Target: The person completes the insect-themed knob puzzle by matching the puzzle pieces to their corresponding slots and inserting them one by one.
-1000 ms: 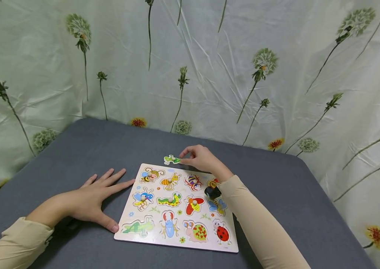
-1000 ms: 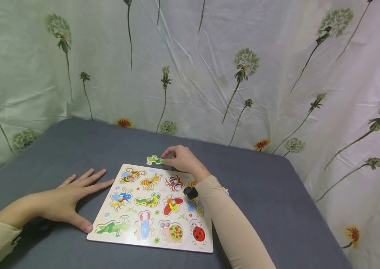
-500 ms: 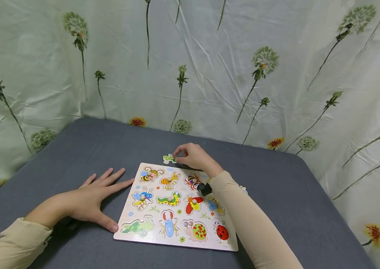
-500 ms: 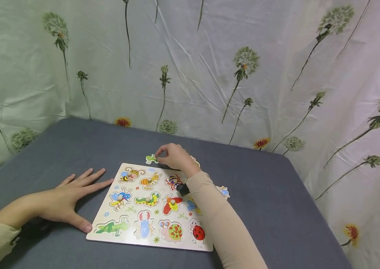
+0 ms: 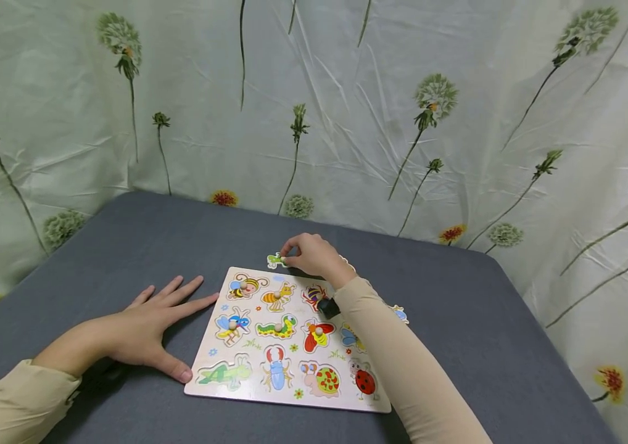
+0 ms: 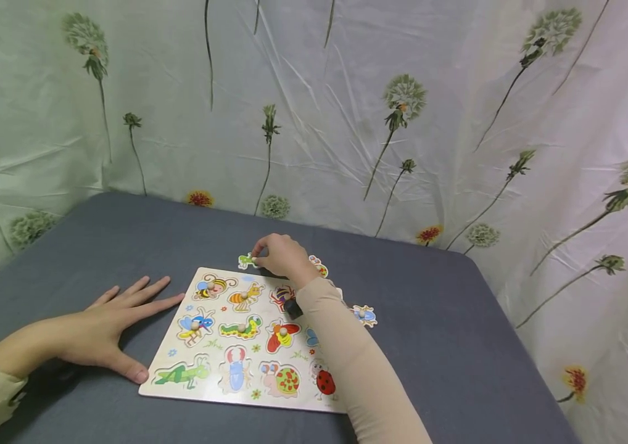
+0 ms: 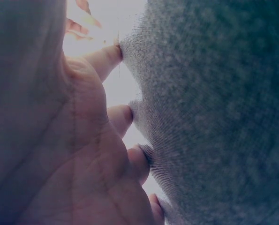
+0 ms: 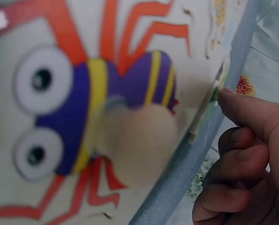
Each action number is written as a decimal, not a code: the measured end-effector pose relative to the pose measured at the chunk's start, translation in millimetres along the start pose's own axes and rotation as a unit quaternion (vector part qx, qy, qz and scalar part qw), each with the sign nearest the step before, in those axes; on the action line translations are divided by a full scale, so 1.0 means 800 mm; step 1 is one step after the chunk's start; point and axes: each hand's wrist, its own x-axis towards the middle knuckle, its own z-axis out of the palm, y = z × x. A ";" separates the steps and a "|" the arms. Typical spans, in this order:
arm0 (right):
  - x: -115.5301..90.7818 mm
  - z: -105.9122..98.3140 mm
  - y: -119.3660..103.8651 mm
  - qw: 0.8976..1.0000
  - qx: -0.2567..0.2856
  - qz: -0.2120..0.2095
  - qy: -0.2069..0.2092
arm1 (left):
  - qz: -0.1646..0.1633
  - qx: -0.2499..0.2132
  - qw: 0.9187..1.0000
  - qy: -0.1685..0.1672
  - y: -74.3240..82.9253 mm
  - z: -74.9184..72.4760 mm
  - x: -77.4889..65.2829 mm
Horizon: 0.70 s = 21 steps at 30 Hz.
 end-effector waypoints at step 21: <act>0.000 0.007 -0.008 0.998 -0.060 0.003 0.004 | 0.006 -0.005 1.000 -0.005 0.002 -0.002 -0.001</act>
